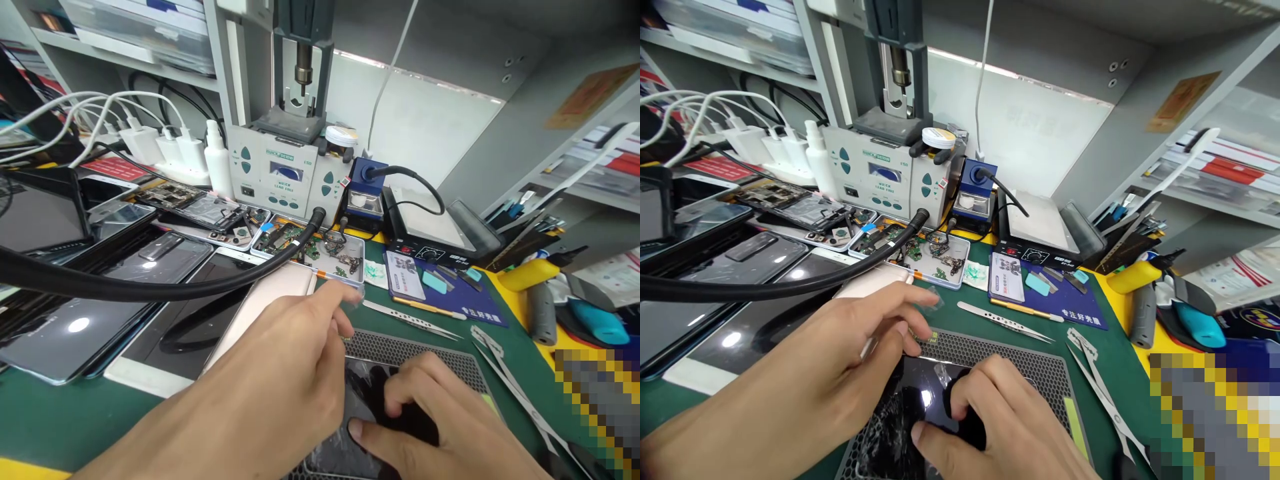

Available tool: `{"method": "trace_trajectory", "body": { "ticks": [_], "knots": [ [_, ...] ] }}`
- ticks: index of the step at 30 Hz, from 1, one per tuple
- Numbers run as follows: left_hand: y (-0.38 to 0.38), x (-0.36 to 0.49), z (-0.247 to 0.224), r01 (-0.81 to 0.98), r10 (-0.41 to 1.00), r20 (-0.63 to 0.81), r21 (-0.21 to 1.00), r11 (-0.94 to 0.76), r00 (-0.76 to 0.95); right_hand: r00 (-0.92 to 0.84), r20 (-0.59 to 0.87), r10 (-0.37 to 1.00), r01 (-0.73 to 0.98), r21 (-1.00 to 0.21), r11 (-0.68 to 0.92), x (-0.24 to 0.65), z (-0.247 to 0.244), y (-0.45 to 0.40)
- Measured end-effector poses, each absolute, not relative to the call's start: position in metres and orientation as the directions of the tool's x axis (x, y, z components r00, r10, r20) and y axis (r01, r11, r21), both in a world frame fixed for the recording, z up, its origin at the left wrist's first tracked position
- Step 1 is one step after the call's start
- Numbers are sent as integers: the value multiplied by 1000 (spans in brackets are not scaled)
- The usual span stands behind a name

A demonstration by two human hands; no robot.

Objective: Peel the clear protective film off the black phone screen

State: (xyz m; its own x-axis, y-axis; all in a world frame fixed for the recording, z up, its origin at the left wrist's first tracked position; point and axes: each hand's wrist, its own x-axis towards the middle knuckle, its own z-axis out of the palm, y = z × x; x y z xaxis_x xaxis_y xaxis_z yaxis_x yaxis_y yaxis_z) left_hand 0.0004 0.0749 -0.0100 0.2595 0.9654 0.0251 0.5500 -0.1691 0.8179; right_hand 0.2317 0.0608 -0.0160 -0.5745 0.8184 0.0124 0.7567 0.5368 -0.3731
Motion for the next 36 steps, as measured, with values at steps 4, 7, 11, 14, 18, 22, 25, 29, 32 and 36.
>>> {"method": "trace_trajectory", "body": {
  "ticks": [4, 7, 11, 14, 18, 22, 25, 29, 32, 36],
  "knots": [
    [74, 1, -11, 544, 962, 8, 823, -161, 273, -683, 59, 728, 655, -391, 647, 234, -6, 61],
    [75, 2, -9, 518, 967, 6, 844, -141, 253, -665, 209, 717, 639, -339, 691, 238, -3, 56],
    [81, 1, -1, 309, 962, -92, 951, 8, 257, -447, 280, 849, 702, -478, 527, 240, -1, 51],
    [85, -2, 6, 98, 900, -226, 974, 204, 372, -328, 154, 932, 682, -644, 347, 236, 4, 55],
    [88, -1, 10, -66, 854, -226, 955, 289, 469, -265, 0, 964, 548, -823, 150, 231, 15, 62],
    [87, 2, 10, -62, 842, -212, 959, 278, 497, -255, -143, 956, 305, -950, -61, 228, 25, 65],
    [84, 2, 11, -9, 833, -175, 977, 211, 524, -253, -217, 943, 202, -965, -167, 225, 29, 65],
    [79, 2, 14, 62, 829, -124, 992, 108, 545, -213, -262, 941, 217, -952, -216, 221, 32, 63],
    [74, 2, 14, 152, 860, -1, 984, -89, 511, -200, -266, 943, 270, -940, -208, 219, 33, 61],
    [70, 1, 11, 207, 841, 135, 938, -279, 524, -171, -273, 947, 274, -936, -221, 222, 34, 56]
  ]
}}
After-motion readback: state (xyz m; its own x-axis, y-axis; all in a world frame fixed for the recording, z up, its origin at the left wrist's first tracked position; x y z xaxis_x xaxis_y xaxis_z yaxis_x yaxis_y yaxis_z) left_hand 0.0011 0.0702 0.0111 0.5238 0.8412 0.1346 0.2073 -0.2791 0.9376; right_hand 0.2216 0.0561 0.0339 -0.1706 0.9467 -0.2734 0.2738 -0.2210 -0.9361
